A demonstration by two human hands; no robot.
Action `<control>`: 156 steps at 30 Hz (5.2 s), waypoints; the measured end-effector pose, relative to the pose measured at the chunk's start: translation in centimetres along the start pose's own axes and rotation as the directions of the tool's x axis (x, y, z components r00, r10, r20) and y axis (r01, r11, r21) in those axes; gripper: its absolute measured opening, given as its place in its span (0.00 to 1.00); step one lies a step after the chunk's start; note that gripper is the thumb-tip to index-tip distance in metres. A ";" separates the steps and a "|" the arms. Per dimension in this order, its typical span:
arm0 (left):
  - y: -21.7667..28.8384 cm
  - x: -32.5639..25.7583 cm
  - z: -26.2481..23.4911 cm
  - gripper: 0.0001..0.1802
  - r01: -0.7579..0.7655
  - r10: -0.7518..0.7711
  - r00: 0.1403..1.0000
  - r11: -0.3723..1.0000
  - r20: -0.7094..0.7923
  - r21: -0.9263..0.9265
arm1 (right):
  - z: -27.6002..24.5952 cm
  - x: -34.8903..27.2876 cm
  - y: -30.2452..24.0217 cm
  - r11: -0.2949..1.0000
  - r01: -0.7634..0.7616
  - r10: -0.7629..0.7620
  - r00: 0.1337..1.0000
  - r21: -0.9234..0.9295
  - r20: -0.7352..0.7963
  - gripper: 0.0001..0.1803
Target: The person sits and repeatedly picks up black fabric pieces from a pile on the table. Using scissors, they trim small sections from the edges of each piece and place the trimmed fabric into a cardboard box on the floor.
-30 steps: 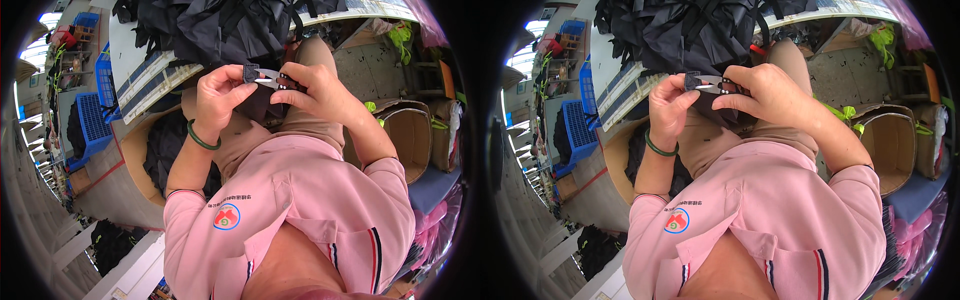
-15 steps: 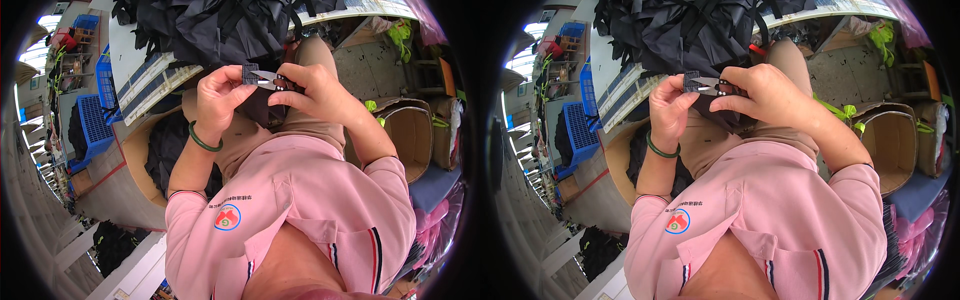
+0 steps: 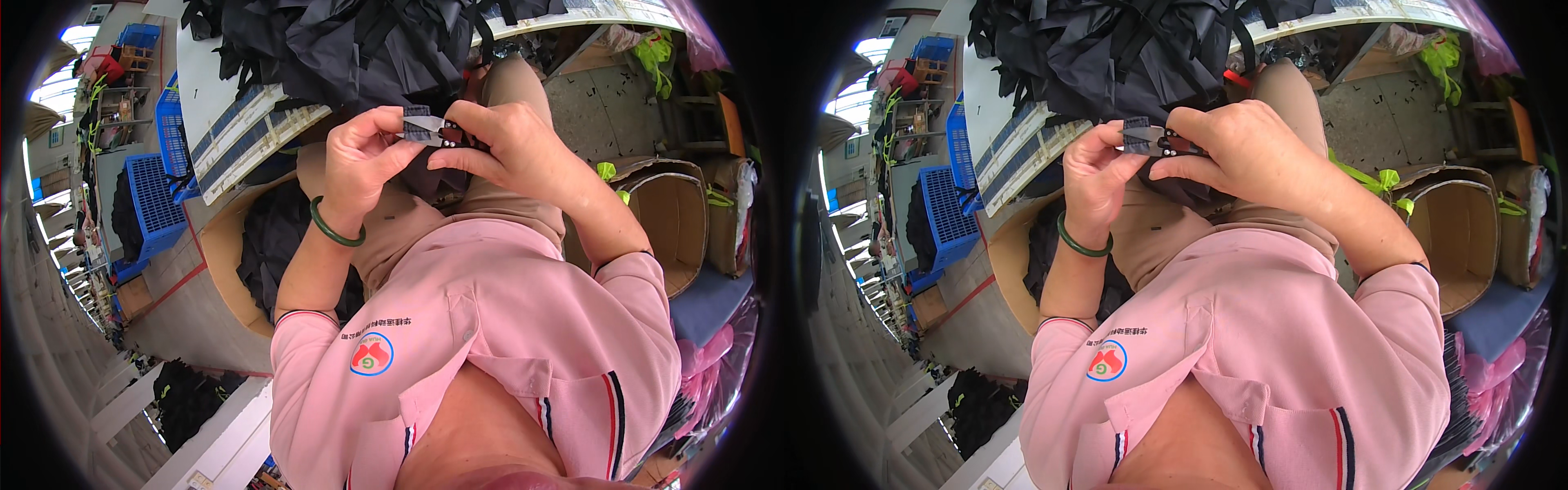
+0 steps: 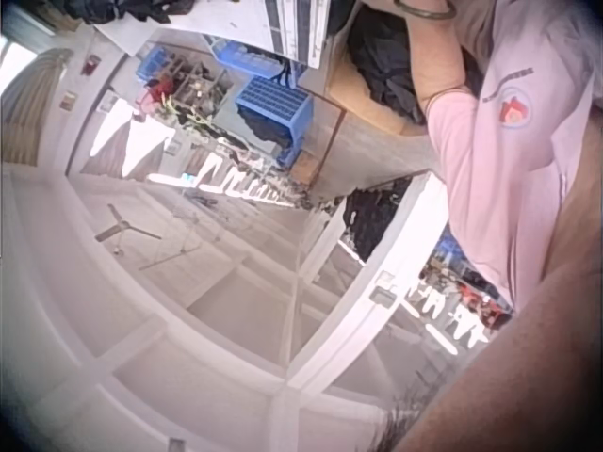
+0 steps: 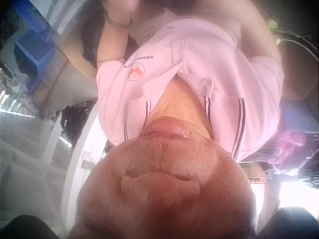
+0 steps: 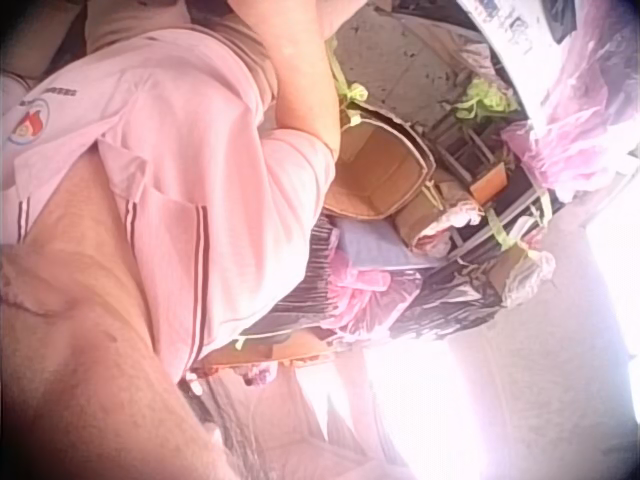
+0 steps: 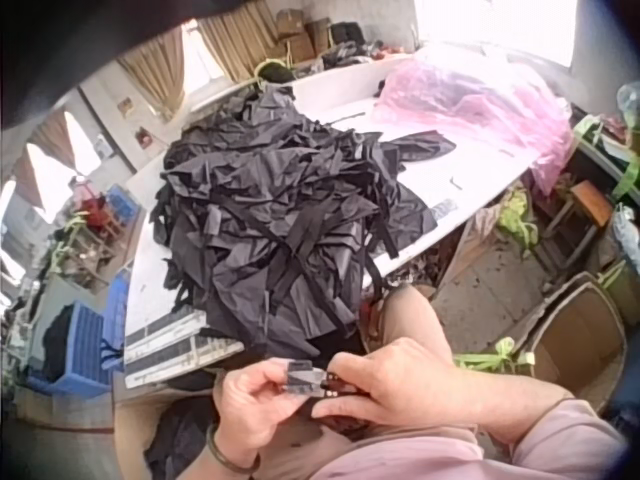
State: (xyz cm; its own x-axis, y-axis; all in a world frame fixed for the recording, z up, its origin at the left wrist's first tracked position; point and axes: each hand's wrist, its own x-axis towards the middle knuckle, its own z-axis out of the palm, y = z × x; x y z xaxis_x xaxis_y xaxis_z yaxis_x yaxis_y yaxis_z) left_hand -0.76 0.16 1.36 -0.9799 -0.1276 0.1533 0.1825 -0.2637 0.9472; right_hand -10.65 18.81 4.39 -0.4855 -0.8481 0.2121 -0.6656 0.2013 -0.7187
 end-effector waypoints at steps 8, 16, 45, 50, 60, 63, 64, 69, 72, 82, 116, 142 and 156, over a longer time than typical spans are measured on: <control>0.6 0.2 0.2 0.07 0.014 -0.014 1.000 0.995 -0.002 0.102 | -0.1 -0.2 0.0 0.984 0.066 -0.071 0.997 -0.164 -0.024 0.20; 2.7 -1.6 -4.0 0.05 0.099 -0.133 0.990 0.879 0.041 0.466 | -0.6 -0.5 1.0 1.000 -0.002 0.002 1.000 -0.004 0.000 0.20; -3.2 4.6 -12.9 0.24 -0.148 0.154 0.980 0.173 0.122 0.974 | 10.8 3.1 7.1 0.845 -0.175 0.142 0.984 0.506 0.104 0.12; -2.5 3.7 -14.8 0.19 0.014 0.100 0.994 0.286 -0.044 0.958 | 5.1 1.3 2.2 0.711 -0.141 -0.149 0.928 0.689 0.343 0.10; -4.3 4.6 -11.6 0.28 0.276 -0.053 0.952 0.569 -0.300 0.775 | 6.4 0.0 -1.4 0.610 -0.150 -0.493 0.697 0.778 0.521 0.10; -3.5 4.2 -13.1 0.15 0.332 -0.204 0.939 0.750 -0.277 0.572 | 5.0 -0.2 -0.8 0.682 -0.146 -0.473 0.659 0.717 0.585 0.10; -2.5 3.6 -13.0 0.13 0.318 -0.224 0.939 0.857 -0.263 0.405 | 4.2 -0.3 0.3 0.726 -0.150 -0.428 0.666 0.671 0.612 0.10; 6.3 -1.1 -8.6 0.09 0.048 -0.030 0.981 0.995 -0.192 0.087 | 2.7 -2.3 6.5 0.996 0.007 0.015 0.971 -0.094 0.238 0.16; 9.5 -3.3 -5.4 0.12 0.059 -0.064 0.978 0.998 -0.198 -0.032 | 2.0 -1.0 4.3 0.972 -0.029 0.081 0.973 0.232 -0.216 0.25; 6.9 -1.5 -0.1 0.14 0.136 -0.207 0.971 0.890 -0.120 -0.435 | 3.1 2.2 -4.2 0.884 0.402 -0.294 0.874 0.236 -0.387 0.28; 0.3 -0.2 -4.3 0.24 -0.125 -0.297 0.852 0.685 -0.432 -0.718 | 8.7 0.5 10.5 0.365 -0.193 0.696 0.706 0.911 -0.130 0.17; 2.0 -2.3 1.2 0.31 -0.229 0.075 0.971 0.576 -0.228 -0.785 | 11.0 1.5 5.4 0.180 -0.050 0.457 0.889 0.982 -0.039 0.08; 2.3 -3.7 2.0 0.30 -0.212 0.101 0.977 0.582 -0.189 -0.785 | 11.4 2.5 2.1 0.168 -0.127 0.544 0.839 0.978 0.016 0.18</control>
State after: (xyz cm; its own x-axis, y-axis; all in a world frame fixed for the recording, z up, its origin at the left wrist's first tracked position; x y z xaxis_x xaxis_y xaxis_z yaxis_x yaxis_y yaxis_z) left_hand 3.16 1.97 3.50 -0.9236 -0.3318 0.1920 0.3770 -0.8773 0.2972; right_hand -6.78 11.49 -4.15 -0.7603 -0.6099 -0.2234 0.5044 -0.3376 -0.7948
